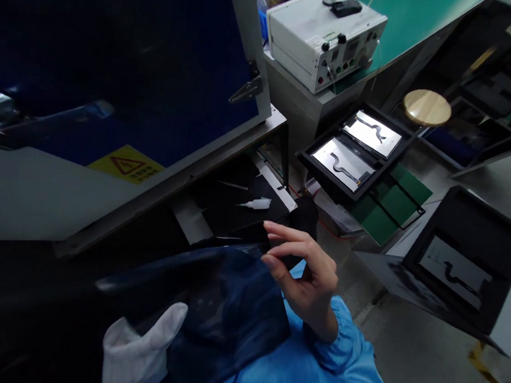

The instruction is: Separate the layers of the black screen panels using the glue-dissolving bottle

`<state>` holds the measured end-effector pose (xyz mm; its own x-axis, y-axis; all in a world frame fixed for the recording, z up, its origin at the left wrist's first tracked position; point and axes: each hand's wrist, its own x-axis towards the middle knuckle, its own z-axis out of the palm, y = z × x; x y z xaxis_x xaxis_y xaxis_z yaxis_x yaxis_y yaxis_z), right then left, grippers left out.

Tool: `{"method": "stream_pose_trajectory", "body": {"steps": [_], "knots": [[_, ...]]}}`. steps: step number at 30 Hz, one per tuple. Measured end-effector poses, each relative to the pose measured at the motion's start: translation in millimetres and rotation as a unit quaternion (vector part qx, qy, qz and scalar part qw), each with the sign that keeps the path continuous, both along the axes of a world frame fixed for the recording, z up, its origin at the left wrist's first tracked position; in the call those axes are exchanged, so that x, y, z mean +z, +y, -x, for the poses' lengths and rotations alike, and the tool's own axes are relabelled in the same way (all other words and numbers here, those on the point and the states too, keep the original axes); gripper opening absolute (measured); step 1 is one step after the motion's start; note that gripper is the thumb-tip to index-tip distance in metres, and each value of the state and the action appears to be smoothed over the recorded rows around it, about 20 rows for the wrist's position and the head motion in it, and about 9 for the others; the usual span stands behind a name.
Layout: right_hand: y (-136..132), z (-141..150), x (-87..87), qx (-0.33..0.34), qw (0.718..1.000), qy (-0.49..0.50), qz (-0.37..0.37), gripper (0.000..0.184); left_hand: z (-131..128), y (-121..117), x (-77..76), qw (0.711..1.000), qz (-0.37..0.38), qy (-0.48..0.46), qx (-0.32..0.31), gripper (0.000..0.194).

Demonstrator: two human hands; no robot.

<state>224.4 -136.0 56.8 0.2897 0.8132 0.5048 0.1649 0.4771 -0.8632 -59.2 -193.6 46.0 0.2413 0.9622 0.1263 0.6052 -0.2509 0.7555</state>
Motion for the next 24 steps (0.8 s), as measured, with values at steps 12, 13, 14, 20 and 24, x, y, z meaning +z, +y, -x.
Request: {"method": "stream_pose_trajectory", "body": {"steps": [12, 13, 14, 20, 24], "knots": [[4.2, -1.3, -8.4, -0.005, 0.997, 0.010, 0.071, 0.009, -34.8, 21.6, 10.0, 0.998, 0.036, -0.049, 0.013, 0.040], [3.7, -1.5, -8.7, -0.009, 0.997, 0.011, 0.077, 0.009, -39.5, 24.4, 15.1, 0.994, 0.069, -0.082, 0.027, 0.041], [3.2, -1.6, -8.9, -0.013, 0.997, 0.013, 0.082, 0.009, -44.2, 27.3, 20.2, 0.988, 0.101, -0.110, 0.040, 0.042], [0.6, -2.2, -10.0, -0.017, 0.994, 0.022, 0.105, 0.009, -60.4, 37.6, 33.2, 0.970, 0.138, -0.194, 0.047, 0.035], [-0.4, -3.9, -14.2, -0.027, 0.993, 0.036, 0.110, 0.008, -62.1, 36.8, 34.3, 0.954, 0.194, -0.216, 0.072, 0.040]]}}
